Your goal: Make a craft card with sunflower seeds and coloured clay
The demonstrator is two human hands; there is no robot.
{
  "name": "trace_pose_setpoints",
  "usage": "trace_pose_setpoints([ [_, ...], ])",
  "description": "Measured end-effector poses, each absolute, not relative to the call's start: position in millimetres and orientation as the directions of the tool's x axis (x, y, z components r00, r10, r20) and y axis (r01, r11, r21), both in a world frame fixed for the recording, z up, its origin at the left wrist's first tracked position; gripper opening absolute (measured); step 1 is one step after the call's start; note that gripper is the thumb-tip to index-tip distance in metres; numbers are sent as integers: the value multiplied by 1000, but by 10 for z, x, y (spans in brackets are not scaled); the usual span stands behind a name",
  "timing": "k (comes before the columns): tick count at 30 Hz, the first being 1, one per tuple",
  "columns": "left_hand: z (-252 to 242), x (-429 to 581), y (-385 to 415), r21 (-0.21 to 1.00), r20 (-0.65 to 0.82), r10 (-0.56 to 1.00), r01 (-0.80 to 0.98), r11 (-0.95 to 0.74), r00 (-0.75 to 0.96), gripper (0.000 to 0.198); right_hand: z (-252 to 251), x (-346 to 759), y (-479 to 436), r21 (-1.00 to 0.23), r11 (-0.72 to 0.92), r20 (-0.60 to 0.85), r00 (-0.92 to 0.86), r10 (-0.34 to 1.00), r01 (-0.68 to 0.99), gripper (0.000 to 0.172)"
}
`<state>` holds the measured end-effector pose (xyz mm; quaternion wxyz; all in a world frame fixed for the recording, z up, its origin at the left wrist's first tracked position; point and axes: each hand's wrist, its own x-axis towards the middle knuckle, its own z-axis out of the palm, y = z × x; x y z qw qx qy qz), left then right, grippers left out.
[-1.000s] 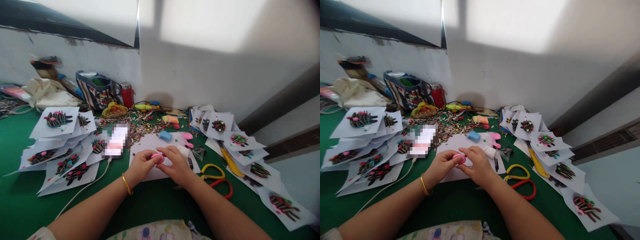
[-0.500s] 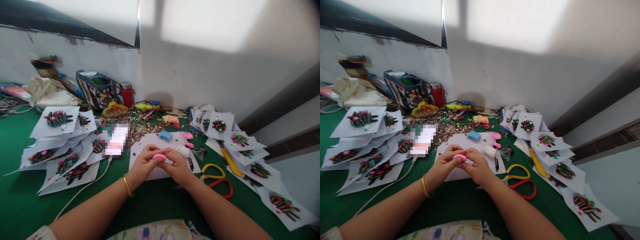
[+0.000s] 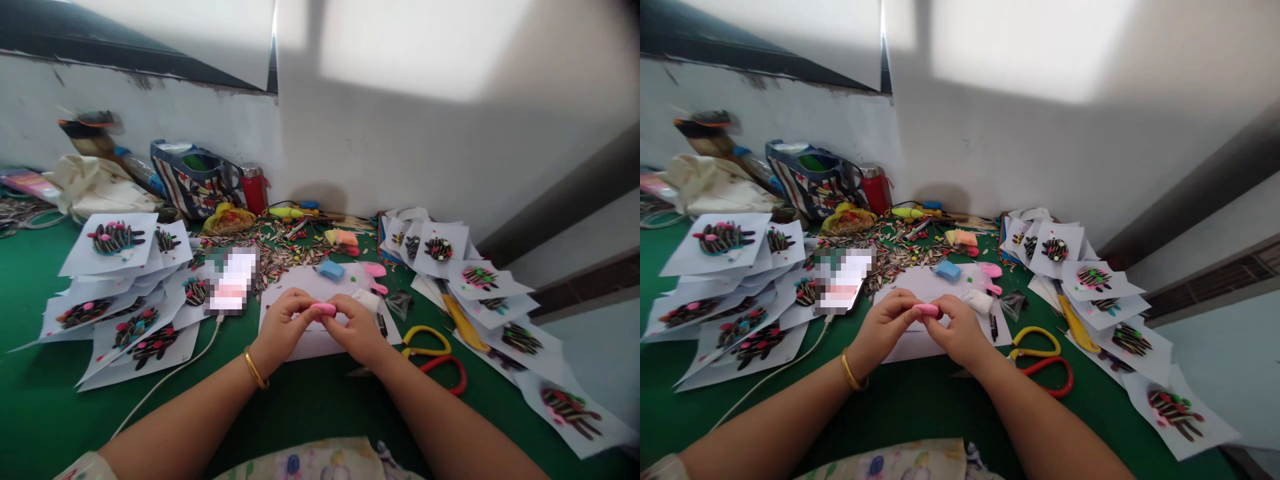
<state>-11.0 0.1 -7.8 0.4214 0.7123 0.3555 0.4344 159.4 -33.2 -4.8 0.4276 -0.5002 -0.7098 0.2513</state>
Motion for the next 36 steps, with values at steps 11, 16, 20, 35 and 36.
trace_pose_setpoints([
  [11,-93,-93,-1,916,306,895,157,-370,326,19,-99,1576,-335,-809,342,299,-166,940,478,9],
  [16,-100,-99,-8,921,290,868,128,-367,402,37,-110,1597,-336,-848,260,222,-136,966,462,9],
  [20,-89,-98,5,892,331,864,174,-418,380,21,-98,1574,-340,-854,278,241,-139,961,440,11],
  [35,-93,-113,24,909,312,877,153,-387,366,21,-92,1609,-326,-808,325,298,-134,945,491,9],
  [36,-94,-114,26,916,304,880,143,-376,365,22,-88,1612,-326,-816,320,297,-126,947,482,10],
])
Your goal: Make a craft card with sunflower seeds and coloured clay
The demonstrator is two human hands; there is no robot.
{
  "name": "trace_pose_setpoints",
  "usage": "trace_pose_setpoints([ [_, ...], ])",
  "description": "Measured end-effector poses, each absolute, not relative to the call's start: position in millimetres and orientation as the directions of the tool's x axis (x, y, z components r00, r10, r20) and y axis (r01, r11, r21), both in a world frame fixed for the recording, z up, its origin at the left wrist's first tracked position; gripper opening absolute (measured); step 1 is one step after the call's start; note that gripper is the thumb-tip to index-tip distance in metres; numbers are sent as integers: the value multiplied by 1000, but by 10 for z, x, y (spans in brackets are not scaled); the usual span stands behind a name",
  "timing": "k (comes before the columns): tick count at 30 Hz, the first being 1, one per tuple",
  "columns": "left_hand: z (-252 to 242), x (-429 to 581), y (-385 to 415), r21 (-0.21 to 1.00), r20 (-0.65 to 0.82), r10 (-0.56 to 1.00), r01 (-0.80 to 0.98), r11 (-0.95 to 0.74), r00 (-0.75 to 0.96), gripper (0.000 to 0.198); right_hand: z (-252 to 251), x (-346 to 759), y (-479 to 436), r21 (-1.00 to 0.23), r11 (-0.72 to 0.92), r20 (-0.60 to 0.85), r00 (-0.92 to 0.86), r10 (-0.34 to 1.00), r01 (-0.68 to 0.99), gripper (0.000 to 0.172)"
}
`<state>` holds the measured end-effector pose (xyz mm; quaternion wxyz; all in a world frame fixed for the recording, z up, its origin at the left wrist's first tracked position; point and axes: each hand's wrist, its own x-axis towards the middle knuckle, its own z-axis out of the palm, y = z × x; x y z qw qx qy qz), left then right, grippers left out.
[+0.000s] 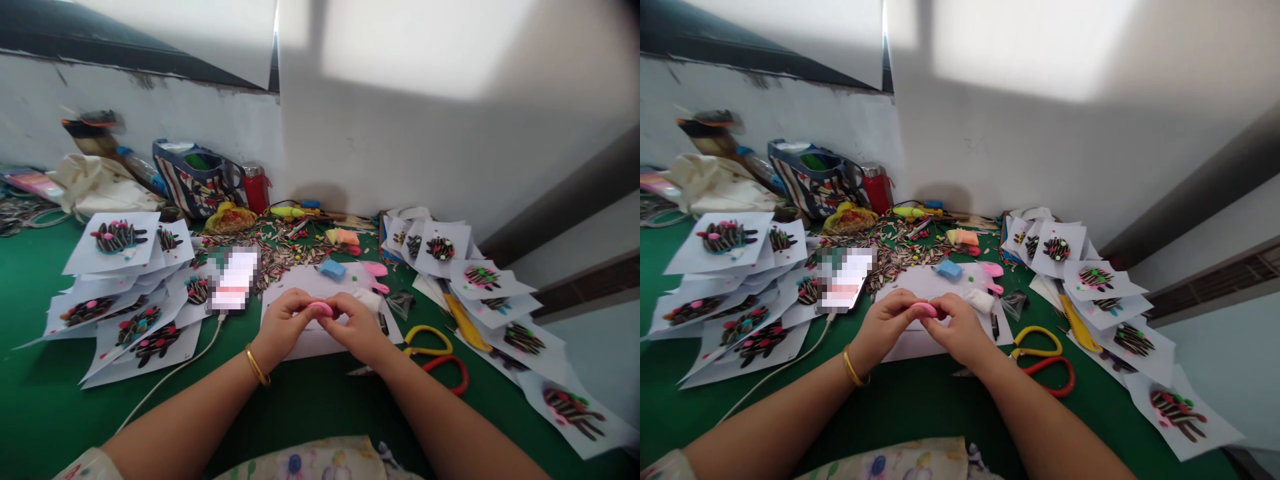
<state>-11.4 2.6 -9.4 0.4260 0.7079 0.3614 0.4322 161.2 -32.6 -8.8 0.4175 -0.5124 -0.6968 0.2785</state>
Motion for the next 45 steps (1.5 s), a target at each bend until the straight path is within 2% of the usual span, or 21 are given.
trace_pose_setpoints([
  [3,-116,-118,22,918,292,868,136,-371,402,29,-72,1632,-324,-848,263,246,-98,964,461,11],
  [7,-161,-117,9,877,316,856,219,-428,409,40,-76,1636,-329,-847,231,200,-115,973,479,6],
  [12,-129,-110,21,849,340,857,265,-456,386,19,-91,1595,-332,-820,284,251,-134,959,497,7],
  [17,-102,-110,24,882,313,878,233,-410,361,19,-70,1607,-319,-867,226,199,-107,974,445,10],
  [21,-144,-112,19,880,323,863,212,-424,388,43,-74,1627,-314,-849,224,205,-92,974,479,7],
  [25,-139,-114,22,861,338,851,233,-452,403,16,-99,1606,-316,-824,271,230,-144,963,498,7],
  [31,-135,-115,23,861,353,864,238,-450,360,19,-84,1613,-314,-855,242,195,-147,970,459,14],
  [34,-169,-117,31,855,357,856,239,-461,373,37,-85,1619,-323,-856,220,172,-145,974,467,12],
  [35,-174,-118,34,850,356,852,244,-466,385,36,-87,1614,-328,-854,222,168,-155,973,471,11],
  [39,-154,-118,35,840,353,846,263,-474,399,13,-85,1573,-347,-862,236,167,-189,968,449,12],
  [45,-146,-113,36,874,337,885,243,-421,320,18,-90,1579,-317,-887,215,167,-150,975,409,14],
])
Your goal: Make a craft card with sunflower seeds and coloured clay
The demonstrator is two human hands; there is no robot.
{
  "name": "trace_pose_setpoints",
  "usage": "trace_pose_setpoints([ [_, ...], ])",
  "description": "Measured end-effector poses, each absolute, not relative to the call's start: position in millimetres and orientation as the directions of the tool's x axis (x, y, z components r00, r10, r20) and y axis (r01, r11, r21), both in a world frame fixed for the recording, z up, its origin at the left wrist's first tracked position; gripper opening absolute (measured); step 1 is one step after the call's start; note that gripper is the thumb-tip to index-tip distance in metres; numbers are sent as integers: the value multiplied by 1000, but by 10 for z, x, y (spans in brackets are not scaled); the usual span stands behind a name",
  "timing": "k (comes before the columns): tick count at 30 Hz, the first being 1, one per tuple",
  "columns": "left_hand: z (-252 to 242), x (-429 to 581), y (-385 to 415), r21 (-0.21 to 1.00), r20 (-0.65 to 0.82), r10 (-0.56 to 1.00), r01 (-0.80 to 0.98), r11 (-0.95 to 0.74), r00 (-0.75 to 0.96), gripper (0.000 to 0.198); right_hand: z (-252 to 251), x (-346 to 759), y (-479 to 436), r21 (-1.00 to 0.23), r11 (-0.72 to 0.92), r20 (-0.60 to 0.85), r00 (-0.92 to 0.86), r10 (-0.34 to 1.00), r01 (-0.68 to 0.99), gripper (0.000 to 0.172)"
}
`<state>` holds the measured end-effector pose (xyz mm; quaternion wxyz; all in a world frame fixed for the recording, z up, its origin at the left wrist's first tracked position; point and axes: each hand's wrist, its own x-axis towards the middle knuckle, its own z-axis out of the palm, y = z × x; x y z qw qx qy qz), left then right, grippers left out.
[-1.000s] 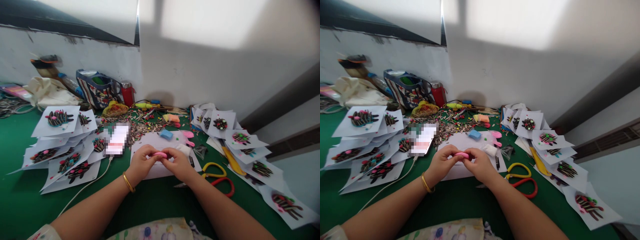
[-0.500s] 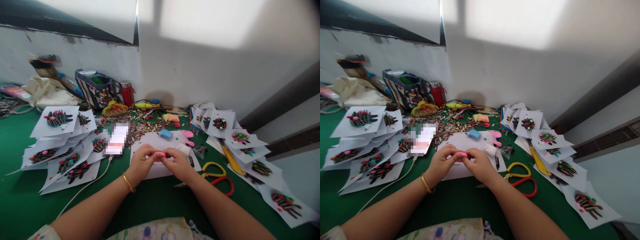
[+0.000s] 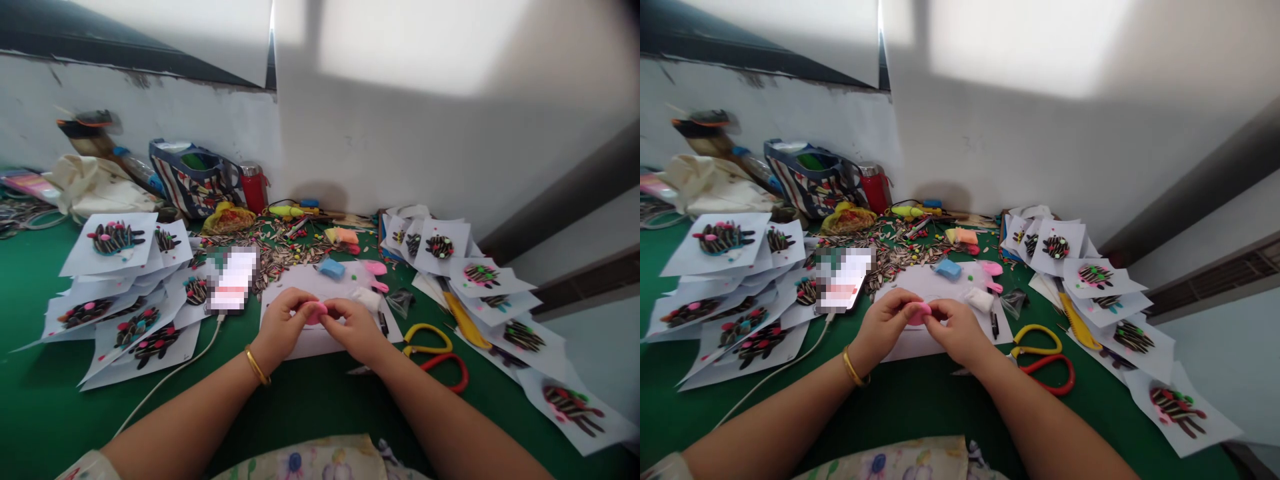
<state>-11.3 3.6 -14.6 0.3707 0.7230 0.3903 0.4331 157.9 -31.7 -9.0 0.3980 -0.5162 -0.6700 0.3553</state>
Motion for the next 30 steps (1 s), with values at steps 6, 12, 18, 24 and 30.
trace_pose_setpoints([
  [6,-150,-100,22,862,353,840,204,-463,412,25,-128,1604,-322,-819,275,251,-117,961,503,9],
  [12,-125,-113,38,902,309,874,177,-395,375,14,-88,1569,-347,-853,280,230,-166,959,440,14],
  [18,-136,-106,13,901,293,847,168,-399,443,36,-78,1628,-326,-866,201,159,-128,979,457,16],
  [24,-136,-105,24,885,295,863,223,-409,411,22,-72,1604,-360,-761,253,163,-202,966,597,16],
  [30,-134,-102,29,905,271,897,225,-361,350,19,-125,1598,-341,-874,175,140,-111,984,453,10],
])
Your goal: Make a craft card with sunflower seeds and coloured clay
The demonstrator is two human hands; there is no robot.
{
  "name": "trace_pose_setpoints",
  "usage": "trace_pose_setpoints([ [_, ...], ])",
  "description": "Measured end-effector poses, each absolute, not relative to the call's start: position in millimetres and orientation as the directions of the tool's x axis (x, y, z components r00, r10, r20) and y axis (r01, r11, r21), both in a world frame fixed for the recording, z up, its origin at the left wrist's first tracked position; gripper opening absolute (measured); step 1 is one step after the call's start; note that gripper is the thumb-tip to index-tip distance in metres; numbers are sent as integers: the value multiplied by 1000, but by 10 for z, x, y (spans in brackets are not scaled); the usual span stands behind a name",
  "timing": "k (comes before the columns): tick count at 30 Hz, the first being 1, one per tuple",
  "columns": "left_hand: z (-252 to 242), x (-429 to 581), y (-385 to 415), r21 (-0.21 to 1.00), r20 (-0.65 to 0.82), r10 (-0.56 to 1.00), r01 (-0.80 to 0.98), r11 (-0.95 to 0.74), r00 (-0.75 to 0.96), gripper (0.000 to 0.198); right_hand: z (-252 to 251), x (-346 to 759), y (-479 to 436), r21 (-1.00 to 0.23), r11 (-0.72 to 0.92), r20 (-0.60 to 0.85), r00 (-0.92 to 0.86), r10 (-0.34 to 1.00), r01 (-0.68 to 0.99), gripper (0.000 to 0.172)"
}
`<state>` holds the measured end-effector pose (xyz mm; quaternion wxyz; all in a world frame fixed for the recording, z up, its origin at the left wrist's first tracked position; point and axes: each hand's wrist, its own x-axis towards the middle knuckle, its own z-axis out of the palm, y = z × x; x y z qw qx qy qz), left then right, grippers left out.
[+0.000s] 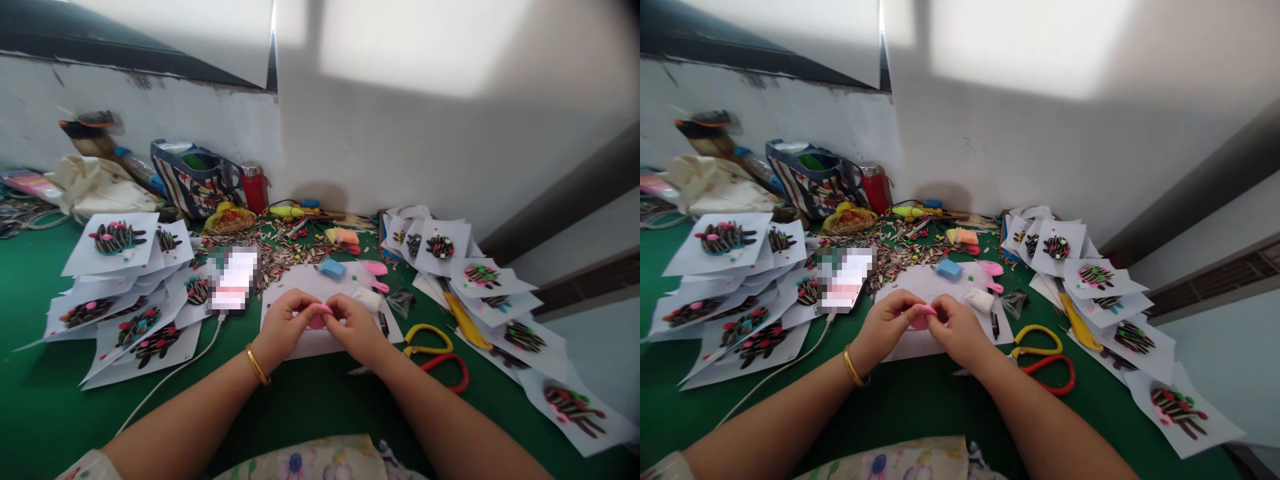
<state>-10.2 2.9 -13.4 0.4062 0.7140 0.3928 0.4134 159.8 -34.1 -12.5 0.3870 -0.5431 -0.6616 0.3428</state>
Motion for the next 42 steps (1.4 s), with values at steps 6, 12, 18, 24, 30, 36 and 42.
trace_pose_setpoints([
  [6,-145,-99,24,879,314,865,225,-420,391,23,-96,1619,-332,-858,216,197,-89,976,465,8],
  [12,-119,-100,26,921,248,916,217,-324,316,19,-105,1600,-341,-873,210,186,-97,978,439,14],
  [18,-129,-79,13,963,175,928,141,-231,328,41,-85,1626,-316,-876,187,176,-65,982,446,12],
  [24,-126,-114,44,924,219,916,231,-306,336,23,-49,1624,-328,-867,201,166,-115,979,457,11],
  [30,-125,-110,40,947,184,929,194,-255,321,35,-55,1645,-308,-882,173,163,-62,985,438,12],
  [36,-129,-116,66,936,161,934,250,-247,319,22,-59,1578,-341,-873,223,186,-126,974,434,13],
  [42,-144,-112,76,971,146,927,132,-202,345,26,-81,1571,-346,-881,192,155,-120,981,433,12],
])
